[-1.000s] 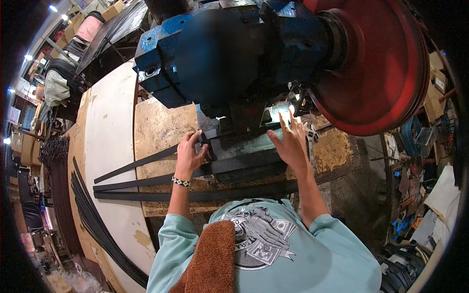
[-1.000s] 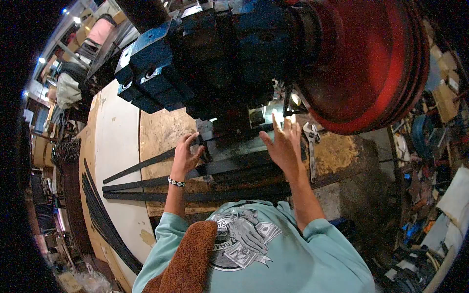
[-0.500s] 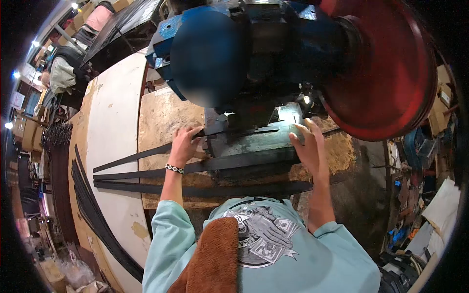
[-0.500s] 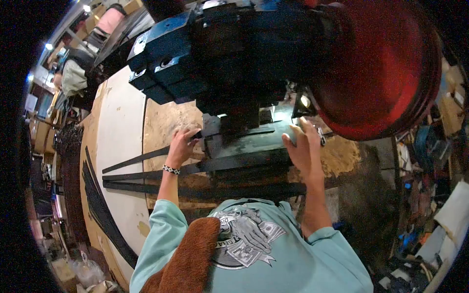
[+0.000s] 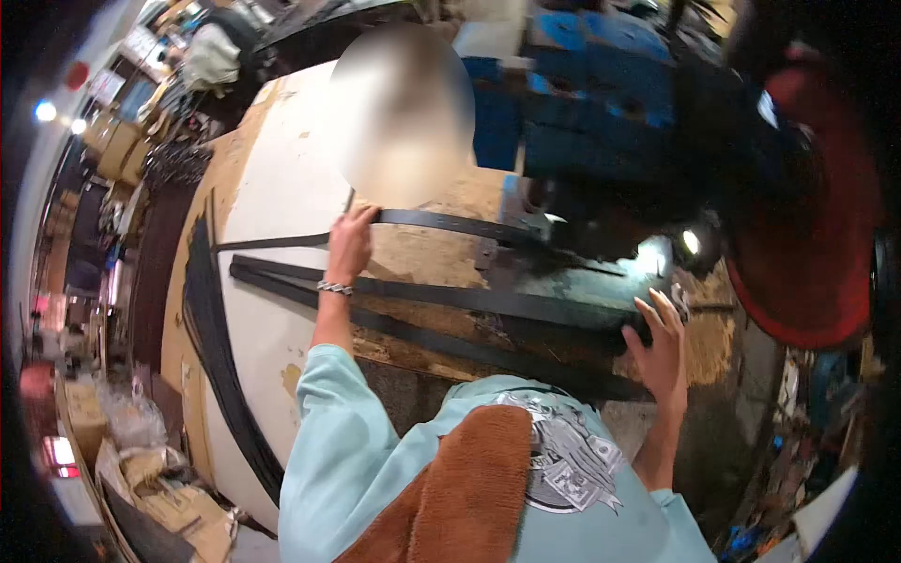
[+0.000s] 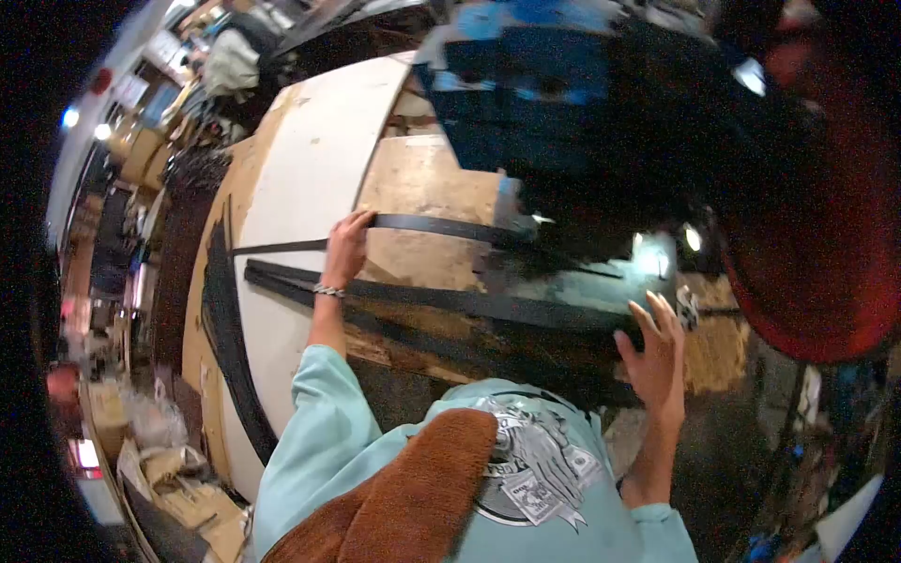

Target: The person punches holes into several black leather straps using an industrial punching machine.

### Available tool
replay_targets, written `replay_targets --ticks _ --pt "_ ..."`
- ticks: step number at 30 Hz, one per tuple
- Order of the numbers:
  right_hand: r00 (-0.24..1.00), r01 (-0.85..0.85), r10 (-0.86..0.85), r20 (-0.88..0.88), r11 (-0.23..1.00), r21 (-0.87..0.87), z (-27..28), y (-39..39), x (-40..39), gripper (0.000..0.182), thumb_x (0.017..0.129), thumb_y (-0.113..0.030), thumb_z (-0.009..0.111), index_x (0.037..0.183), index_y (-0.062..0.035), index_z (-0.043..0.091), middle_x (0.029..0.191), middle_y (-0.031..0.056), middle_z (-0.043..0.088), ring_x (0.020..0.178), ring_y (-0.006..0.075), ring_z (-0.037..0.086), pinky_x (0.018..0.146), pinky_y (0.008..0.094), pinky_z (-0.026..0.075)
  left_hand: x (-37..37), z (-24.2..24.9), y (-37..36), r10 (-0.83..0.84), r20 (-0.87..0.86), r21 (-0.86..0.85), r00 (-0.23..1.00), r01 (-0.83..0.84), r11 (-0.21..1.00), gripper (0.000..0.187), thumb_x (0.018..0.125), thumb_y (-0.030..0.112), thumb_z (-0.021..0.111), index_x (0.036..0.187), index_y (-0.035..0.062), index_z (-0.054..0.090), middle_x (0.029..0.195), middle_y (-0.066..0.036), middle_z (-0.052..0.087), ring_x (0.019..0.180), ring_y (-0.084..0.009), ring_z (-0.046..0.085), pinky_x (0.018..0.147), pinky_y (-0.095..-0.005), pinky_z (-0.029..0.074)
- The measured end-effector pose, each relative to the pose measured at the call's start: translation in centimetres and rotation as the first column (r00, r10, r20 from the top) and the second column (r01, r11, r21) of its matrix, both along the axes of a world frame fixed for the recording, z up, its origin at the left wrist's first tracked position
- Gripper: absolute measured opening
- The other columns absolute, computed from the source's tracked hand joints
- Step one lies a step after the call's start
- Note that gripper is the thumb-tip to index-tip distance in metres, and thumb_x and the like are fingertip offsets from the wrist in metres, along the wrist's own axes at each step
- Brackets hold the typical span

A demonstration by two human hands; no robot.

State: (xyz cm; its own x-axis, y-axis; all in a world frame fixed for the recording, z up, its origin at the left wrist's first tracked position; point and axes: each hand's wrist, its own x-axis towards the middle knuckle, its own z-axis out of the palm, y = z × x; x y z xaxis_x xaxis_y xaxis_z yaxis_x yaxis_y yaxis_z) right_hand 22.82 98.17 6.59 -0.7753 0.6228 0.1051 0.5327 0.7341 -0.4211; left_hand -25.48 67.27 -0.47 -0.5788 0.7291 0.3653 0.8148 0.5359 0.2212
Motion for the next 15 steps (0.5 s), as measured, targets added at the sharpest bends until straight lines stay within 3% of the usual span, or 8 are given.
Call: replay_targets --ticks 1,3,5,10,11,13,14,15 --pt "0.999 -0.039 0.039 -0.011 0.999 0.004 -0.4 0.1 -0.1 0.046 0.094 -0.025 0.073 0.137 -0.0104 0.065 0.152 0.0167 0.052 0.143 0.0388 0.046 0.118 0.0497 0.037 0.4 0.2 0.3 -0.012 -0.011 0.057 1.0 0.013 0.998 0.045 0.087 -0.005 0.054 0.128 0.0084 0.067 0.123 -0.015 0.071 0.109 -0.0365 0.065 0.101 -0.0468 0.047" --pt "0.999 -0.011 0.011 0.033 1.0 -0.01 -0.4 0.1 -0.2 0.046 0.094 -0.027 0.073 0.136 -0.0095 0.065 0.152 0.0163 0.052 0.144 0.0375 0.045 0.119 0.0499 0.036 0.8 -0.9 0.3 0.057 0.088 -0.047 0.995 -0.053 0.998 0.038 0.084 -0.004 0.055 0.12 0.0047 0.064 0.117 -0.02 0.069 0.11 -0.0367 0.064 0.1 -0.0471 0.047" --pt "1.0 0.006 -0.004 0.025 0.998 -0.063 -0.5 0.4 -0.3 0.043 0.097 -0.025 0.069 0.135 -0.0057 0.065 0.151 0.0167 0.053 0.143 0.0377 0.046 0.119 0.0472 0.035 2.6 0.0 0.8 0.012 0.039 0.055 0.999 -0.015 0.998 0.03 0.082 -0.005 0.054 0.112 0.0008 0.055 0.104 -0.023 0.06 0.105 -0.0415 0.059 0.095 -0.0493 0.047" --pt "1.0 0.009 -0.009 0.002 0.995 -0.099 0.2 0.2 -0.7 0.042 0.1 -0.03 0.068 0.136 -0.0091 0.065 0.15 0.0134 0.054 0.143 0.0356 0.047 0.118 0.049 0.037 2.2 -1.5 -2.5 0.204 0.013 0.292 0.979 -0.199 0.935 0.03 0.083 -0.009 0.05 0.113 -0.0028 0.05 0.106 -0.026 0.054 0.103 -0.0442 0.055 0.095 -0.0481 0.047" --pt "1.0 0.009 -0.01 -0.006 0.992 -0.124 0.5 0.1 -0.9 0.041 0.101 -0.03 0.067 0.136 -0.0091 0.065 0.149 0.0131 0.055 0.142 0.0354 0.048 0.118 0.0488 0.038 4.1 1.6 -2.6 0.251 0.049 0.404 0.967 -0.249 0.88 0.032 0.084 -0.011 0.048 0.116 -0.0038 0.05 0.108 -0.026 0.054 0.104 -0.0451 0.056 0.098 -0.0491 0.047" --pt "0.999 -0.026 0.023 -0.029 0.995 -0.091 0.9 -0.1 -1.3 0.037 0.102 -0.026 0.066 0.136 -0.0094 0.065 0.148 0.0114 0.057 0.14 0.0344 0.051 0.116 0.0482 0.041 3.8 2.2 -4.0 0.408 0.076 0.556 0.91 -0.378 0.74 0.033 0.086 -0.011 0.047 0.118 -0.0041 0.05 0.116 -0.027 0.056 0.112 -0.0465 0.056 0.101 -0.0508 0.047" --pt "0.999 -0.023 0.02 -0.031 0.994 -0.107 1.2 -0.3 -1.7 0.037 0.102 -0.025 0.065 0.135 -0.0096 0.066 0.148 0.0113 0.057 0.139 0.0344 0.051 0.116 0.0481 0.041 3.0 1.2 -5.0 0.426 0.094 0.622 0.9 -0.388 0.68 0.033 0.086 -0.012 0.046 0.117 -0.003 0.05 0.127 -0.028 0.056 0.125 -0.0476 0.054 0.104 -0.0506 0.047" --pt "0.999 -0.025 0.021 -0.033 0.992 -0.123 1.7 -0.6 -2.2 0.036 0.102 -0.024 0.065 0.135 -0.0098 0.066 0.148 0.0111 0.057 0.139 0.0343 0.051 0.116 0.0481 0.042 2.9 0.6 -5.4 0.38 0.09 0.617 0.921 -0.351 0.705 0.034 0.085 -0.013 0.046 0.117 -0.0027 0.051 0.128 -0.028 0.055 0.128 -0.0475 0.053 0.106 -0.0501 0.047"
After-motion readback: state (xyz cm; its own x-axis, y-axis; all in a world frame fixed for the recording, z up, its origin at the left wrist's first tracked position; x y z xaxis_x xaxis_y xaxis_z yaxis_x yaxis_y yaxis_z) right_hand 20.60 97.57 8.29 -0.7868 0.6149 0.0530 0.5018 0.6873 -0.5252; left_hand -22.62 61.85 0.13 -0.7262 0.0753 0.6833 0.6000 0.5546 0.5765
